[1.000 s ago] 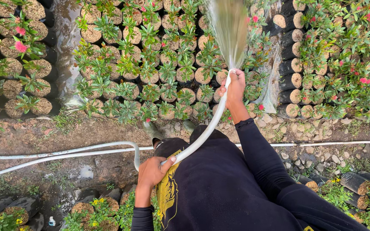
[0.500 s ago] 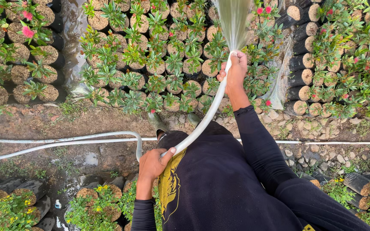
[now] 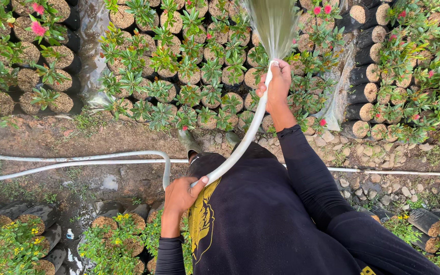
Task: The person holds a white hose and waters rows of potted plants in a nursery. The person moves along the rows, directing the water spray onto the plants and the ground between them.
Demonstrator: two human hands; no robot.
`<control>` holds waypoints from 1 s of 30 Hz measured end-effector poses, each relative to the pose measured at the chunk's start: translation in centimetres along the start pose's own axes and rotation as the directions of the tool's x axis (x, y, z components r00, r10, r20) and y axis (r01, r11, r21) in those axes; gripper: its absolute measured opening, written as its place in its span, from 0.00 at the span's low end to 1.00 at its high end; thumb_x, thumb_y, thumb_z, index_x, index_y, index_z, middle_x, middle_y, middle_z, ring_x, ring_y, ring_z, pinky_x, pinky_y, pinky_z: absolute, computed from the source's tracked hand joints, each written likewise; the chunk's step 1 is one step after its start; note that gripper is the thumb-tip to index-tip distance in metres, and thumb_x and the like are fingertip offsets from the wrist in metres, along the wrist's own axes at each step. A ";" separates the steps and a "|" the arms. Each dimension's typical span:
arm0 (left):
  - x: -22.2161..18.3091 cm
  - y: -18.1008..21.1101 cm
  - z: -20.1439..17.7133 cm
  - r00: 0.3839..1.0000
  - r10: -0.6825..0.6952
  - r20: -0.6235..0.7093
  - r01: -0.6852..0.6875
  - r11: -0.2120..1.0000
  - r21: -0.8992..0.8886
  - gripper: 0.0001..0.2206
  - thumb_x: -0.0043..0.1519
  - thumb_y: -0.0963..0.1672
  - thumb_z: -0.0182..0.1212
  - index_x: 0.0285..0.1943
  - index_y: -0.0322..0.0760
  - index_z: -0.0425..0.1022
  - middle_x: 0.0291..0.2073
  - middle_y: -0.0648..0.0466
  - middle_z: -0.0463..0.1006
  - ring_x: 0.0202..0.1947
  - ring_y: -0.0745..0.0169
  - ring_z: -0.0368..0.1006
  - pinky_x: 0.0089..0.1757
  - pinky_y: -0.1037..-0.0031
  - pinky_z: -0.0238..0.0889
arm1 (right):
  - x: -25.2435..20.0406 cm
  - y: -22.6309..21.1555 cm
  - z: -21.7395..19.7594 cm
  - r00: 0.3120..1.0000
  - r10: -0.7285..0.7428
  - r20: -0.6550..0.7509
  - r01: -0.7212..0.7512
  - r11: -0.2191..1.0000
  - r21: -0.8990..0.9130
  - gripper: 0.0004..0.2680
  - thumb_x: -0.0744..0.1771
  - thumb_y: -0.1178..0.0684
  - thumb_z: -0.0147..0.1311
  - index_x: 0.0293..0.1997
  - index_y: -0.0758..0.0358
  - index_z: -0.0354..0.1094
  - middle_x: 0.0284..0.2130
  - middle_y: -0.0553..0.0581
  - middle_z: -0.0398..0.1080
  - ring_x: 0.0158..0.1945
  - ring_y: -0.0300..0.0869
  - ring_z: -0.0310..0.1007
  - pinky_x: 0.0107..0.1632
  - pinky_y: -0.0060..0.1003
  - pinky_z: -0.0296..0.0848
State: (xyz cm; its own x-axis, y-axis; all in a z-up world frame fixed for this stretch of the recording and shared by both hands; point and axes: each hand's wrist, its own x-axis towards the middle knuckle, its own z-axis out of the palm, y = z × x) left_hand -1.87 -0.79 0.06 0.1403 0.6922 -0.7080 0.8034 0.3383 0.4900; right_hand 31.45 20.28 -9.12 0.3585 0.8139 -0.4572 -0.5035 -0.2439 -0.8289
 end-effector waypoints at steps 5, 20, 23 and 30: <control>0.0 -0.5 0.3 1.000 -0.008 -0.004 0.008 1.000 0.014 0.33 0.58 0.65 0.46 0.36 0.42 0.87 0.21 0.43 0.80 0.32 0.41 0.80 0.39 0.57 0.68 | 0.0 0.2 0.1 1.000 0.023 -0.011 -0.023 1.000 0.020 0.04 0.73 0.51 0.41 0.52 0.53 0.57 0.24 0.56 0.65 0.17 0.38 0.59 0.18 0.36 0.60; 3.8 1.1 0.9 0.995 -0.083 0.063 0.073 0.987 0.141 0.31 0.58 0.65 0.48 0.49 0.50 0.87 0.36 0.41 0.84 0.48 0.40 0.79 0.51 0.59 0.68 | -0.3 -2.6 -3.4 0.973 -0.054 -0.225 0.065 0.997 0.041 0.03 0.72 0.53 0.42 0.50 0.54 0.58 0.22 0.55 0.63 0.15 0.38 0.57 0.16 0.37 0.59; 3.9 1.6 0.7 0.995 -0.069 0.075 0.059 0.989 0.132 0.31 0.58 0.65 0.48 0.48 0.48 0.87 0.35 0.43 0.85 0.47 0.40 0.80 0.51 0.59 0.68 | -0.4 -3.0 -3.8 0.972 -0.072 -0.222 0.082 0.996 0.039 0.04 0.72 0.53 0.42 0.50 0.54 0.58 0.22 0.55 0.63 0.15 0.38 0.57 0.16 0.37 0.59; 3.4 2.6 -0.1 0.995 -0.028 0.092 0.019 0.994 0.103 0.31 0.58 0.65 0.49 0.40 0.43 0.87 0.28 0.42 0.83 0.39 0.41 0.81 0.45 0.59 0.69 | -1.0 -3.6 -4.6 0.978 -0.075 -0.194 0.082 0.996 0.028 0.04 0.72 0.52 0.42 0.50 0.52 0.57 0.22 0.55 0.63 0.15 0.38 0.57 0.16 0.36 0.60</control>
State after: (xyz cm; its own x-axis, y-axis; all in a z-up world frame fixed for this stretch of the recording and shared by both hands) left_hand 0.66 2.49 -1.05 0.1702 0.6210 -0.7651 0.8613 0.2835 0.4216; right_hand 36.56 17.89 -7.13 0.5409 0.7121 -0.4476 -0.4942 -0.1615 -0.8542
